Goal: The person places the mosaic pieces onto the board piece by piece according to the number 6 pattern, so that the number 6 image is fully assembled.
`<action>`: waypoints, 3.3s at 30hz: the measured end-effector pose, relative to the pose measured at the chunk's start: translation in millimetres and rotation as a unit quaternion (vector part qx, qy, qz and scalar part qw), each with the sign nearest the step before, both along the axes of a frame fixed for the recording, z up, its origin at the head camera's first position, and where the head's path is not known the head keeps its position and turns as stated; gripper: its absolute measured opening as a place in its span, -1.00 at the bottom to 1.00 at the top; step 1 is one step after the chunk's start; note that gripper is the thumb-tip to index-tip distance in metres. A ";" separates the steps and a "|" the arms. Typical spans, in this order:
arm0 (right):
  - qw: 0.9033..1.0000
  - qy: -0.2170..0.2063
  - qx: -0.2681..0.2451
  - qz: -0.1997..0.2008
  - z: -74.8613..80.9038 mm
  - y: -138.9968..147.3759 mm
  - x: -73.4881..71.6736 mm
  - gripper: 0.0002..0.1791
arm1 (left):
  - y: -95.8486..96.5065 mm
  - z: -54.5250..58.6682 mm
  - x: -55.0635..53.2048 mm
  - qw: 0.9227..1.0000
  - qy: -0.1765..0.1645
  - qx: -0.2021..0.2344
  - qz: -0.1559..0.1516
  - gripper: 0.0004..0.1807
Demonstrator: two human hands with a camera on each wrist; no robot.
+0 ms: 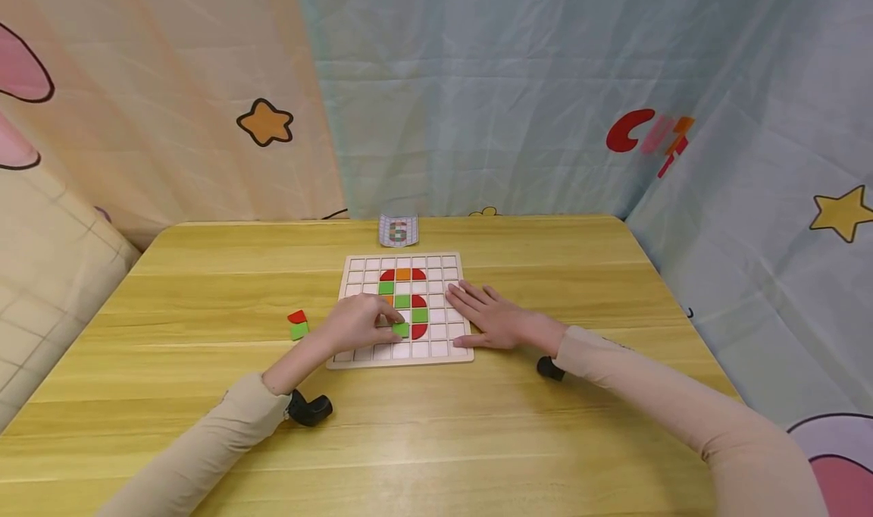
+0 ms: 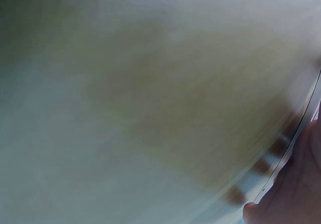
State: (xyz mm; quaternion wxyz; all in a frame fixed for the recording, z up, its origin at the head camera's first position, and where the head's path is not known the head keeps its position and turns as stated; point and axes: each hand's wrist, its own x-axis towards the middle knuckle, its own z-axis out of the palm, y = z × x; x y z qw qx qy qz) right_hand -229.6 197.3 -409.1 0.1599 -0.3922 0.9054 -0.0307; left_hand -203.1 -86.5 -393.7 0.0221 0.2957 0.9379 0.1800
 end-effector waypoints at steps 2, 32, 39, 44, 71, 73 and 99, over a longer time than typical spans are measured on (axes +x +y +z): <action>1.000 0.000 -0.002 0.000 -0.8 0.4 -0.8 -0.04 | 0.1 -0.4 0.2 1.000 0.002 0.002 -0.002 -0.73; 1.000 -0.001 -0.005 0.005 0.6 1.2 -0.1 -0.02 | -27.3 12.6 7.1 0.998 -0.023 0.019 0.047 -0.69; 1.000 0.000 -0.005 0.006 2.1 0.4 1.5 -0.02 | -48.1 13.7 8.6 0.997 -0.011 0.028 0.072 -0.67; 1.000 0.002 -0.007 0.006 2.5 0.3 2.1 -0.03 | -62.1 13.3 9.4 0.995 -0.005 0.028 0.096 -0.62; 1.000 0.001 0.002 0.003 1.9 -0.1 1.0 -0.04 | -127.7 6.3 19.8 0.975 -0.002 0.048 0.215 -0.53; 1.000 0.001 0.005 0.004 2.0 -0.5 1.3 -0.04 | -129.2 5.0 20.3 0.974 -0.004 0.047 0.223 -0.54; 1.000 0.000 0.000 0.007 1.9 -0.4 2.2 -0.03 | -136.2 0.0 11.3 0.966 -0.050 0.032 0.253 -0.70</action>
